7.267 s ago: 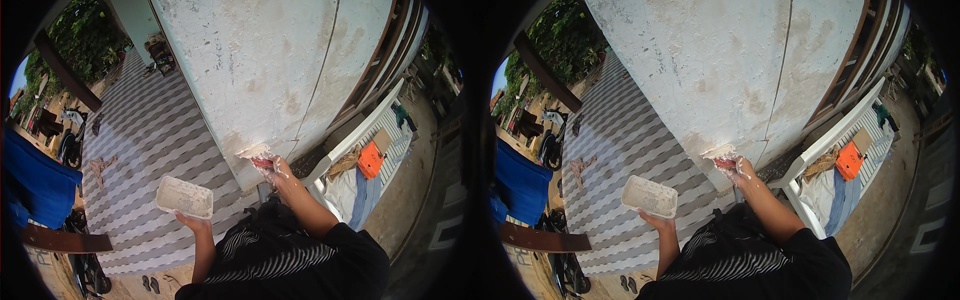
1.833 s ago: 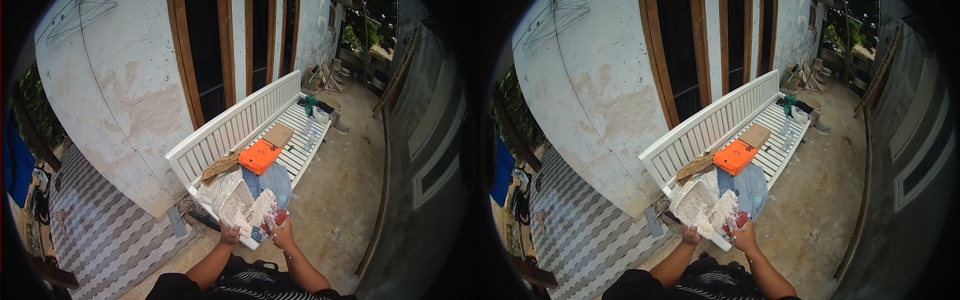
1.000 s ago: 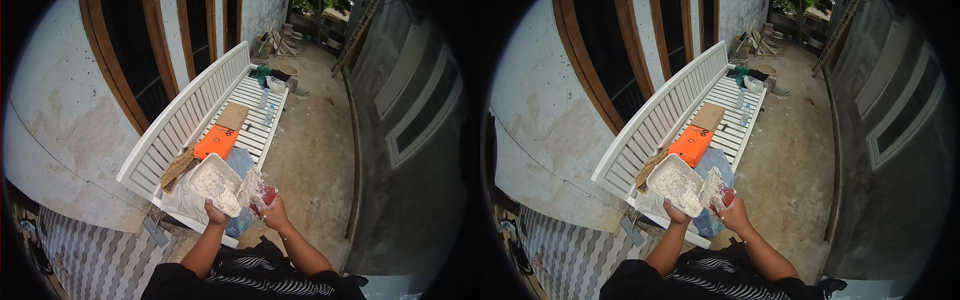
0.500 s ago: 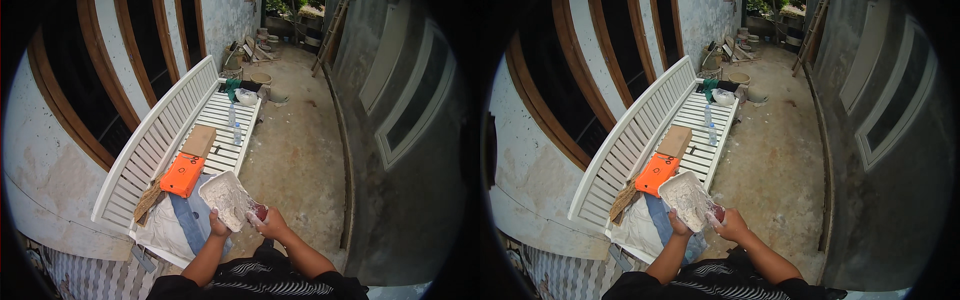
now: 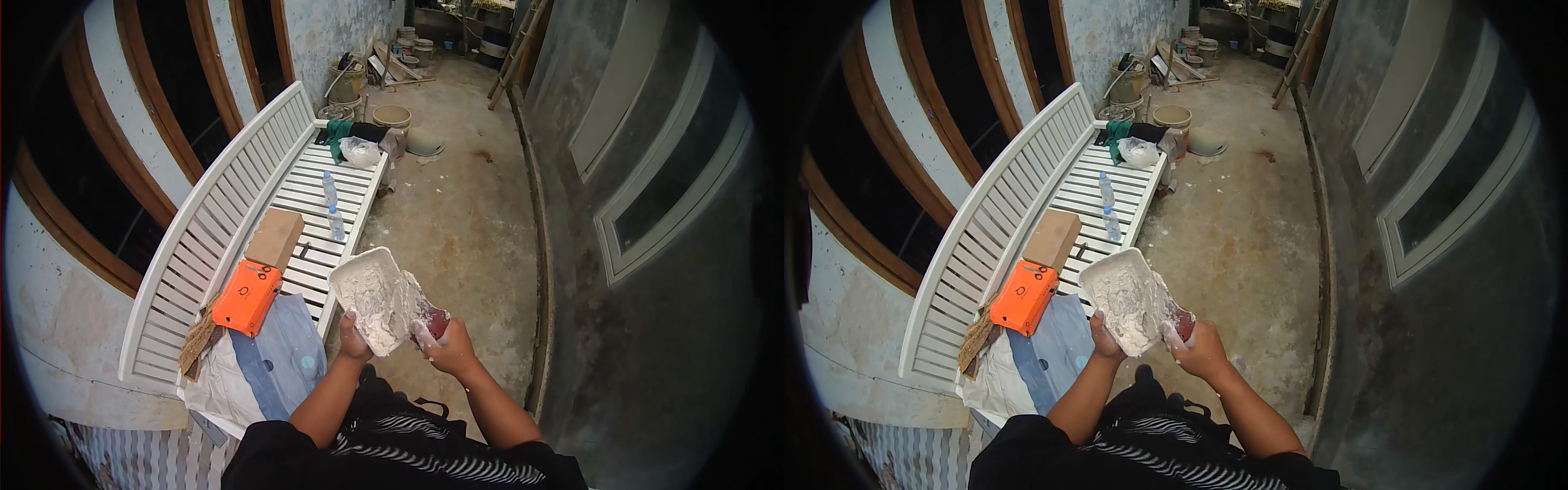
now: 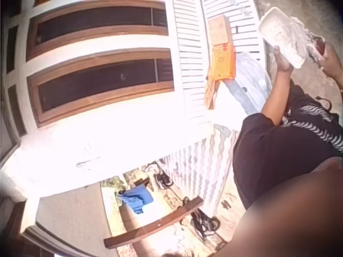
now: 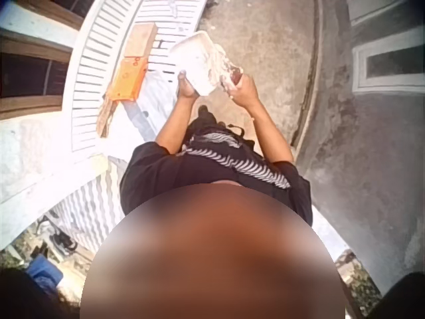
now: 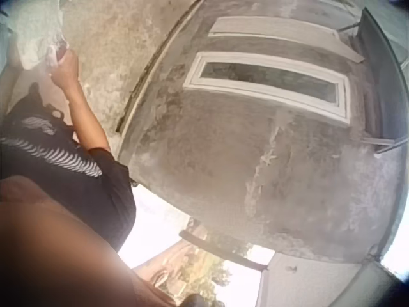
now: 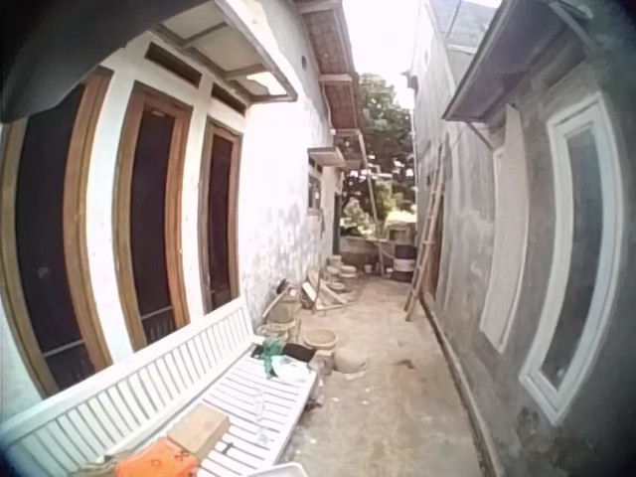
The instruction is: Repairing a damaged wall by applying plaster or filler with a spatula.
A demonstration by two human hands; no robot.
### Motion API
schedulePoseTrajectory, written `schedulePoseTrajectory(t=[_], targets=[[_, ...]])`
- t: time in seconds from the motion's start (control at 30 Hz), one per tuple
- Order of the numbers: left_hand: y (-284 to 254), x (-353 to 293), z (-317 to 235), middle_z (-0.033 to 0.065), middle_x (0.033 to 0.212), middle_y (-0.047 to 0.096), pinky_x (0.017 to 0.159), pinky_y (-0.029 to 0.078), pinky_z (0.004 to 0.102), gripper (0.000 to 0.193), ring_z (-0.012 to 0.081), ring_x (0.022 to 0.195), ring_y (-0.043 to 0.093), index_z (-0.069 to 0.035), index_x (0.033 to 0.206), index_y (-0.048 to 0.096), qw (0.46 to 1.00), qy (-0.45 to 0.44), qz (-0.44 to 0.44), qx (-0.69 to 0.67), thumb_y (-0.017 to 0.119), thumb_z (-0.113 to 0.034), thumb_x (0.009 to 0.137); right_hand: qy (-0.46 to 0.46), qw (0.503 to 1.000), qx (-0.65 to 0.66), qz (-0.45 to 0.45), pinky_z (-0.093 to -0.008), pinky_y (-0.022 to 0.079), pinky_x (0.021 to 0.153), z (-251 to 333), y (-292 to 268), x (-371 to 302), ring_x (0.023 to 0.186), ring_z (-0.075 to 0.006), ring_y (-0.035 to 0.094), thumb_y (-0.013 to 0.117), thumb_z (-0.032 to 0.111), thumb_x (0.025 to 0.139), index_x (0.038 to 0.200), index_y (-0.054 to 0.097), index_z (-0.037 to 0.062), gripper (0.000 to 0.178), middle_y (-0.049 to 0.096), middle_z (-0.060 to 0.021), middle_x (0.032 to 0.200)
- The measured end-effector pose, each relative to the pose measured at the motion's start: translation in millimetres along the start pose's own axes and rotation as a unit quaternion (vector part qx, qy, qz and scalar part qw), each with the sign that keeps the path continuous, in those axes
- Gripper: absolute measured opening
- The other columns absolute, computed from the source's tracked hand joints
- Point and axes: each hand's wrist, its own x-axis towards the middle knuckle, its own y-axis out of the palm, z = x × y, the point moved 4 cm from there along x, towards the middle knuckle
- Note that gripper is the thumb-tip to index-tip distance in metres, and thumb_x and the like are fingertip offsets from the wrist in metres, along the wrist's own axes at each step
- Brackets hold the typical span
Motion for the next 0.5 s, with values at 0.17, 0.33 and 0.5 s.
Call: schedulePoseTrajectory(t=[0.17,0.33,0.5], targets=[[1.5,73.4,-0.4,0.0168,0.128,0.045,0.096,0.042,0.0438,0.084,0.0317,0.115,0.049,0.000,0.137,0.027,0.999,0.026,0.027,-0.002,0.058,-0.047,0.074,-0.062,0.993,0.066,-0.081,-0.0299,0.042,0.050,-0.4,-50.0,60.8,0.048,-0.0152,0.052,0.057,0.015,0.084,0.079,0.061,0.0007,0.016,0.056,-0.0063,0.056],[-19.0,157.2,14.8,0.0163,0.132,0.042,0.098,0.041,0.0442,0.086,0.0314,0.118,0.047,0.000,0.138,0.025,0.998,-0.006,0.060,-0.030,0.060,-0.044,0.073,-0.034,0.996,-0.081,0.005,-0.0355,0.043,0.053,-2.9,-70.0,138.6,0.051,-0.0293,0.052,0.058,0.018,0.083,0.078,0.059,0.0013,0.018,0.056,-0.0136,0.059],[-29.5,263.3,10.5,0.0163,0.132,0.042,0.100,0.039,0.0462,0.086,0.0319,0.120,0.045,-0.002,0.138,0.026,0.996,-0.027,0.082,-0.008,0.061,-0.045,0.072,-0.064,0.994,-0.092,0.009,-0.0308,0.041,0.049,5.0,-97.0,237.2,0.047,-0.0168,0.050,0.058,0.016,0.083,0.075,0.059,0.0009,0.017,0.054,-0.0077,0.054]])
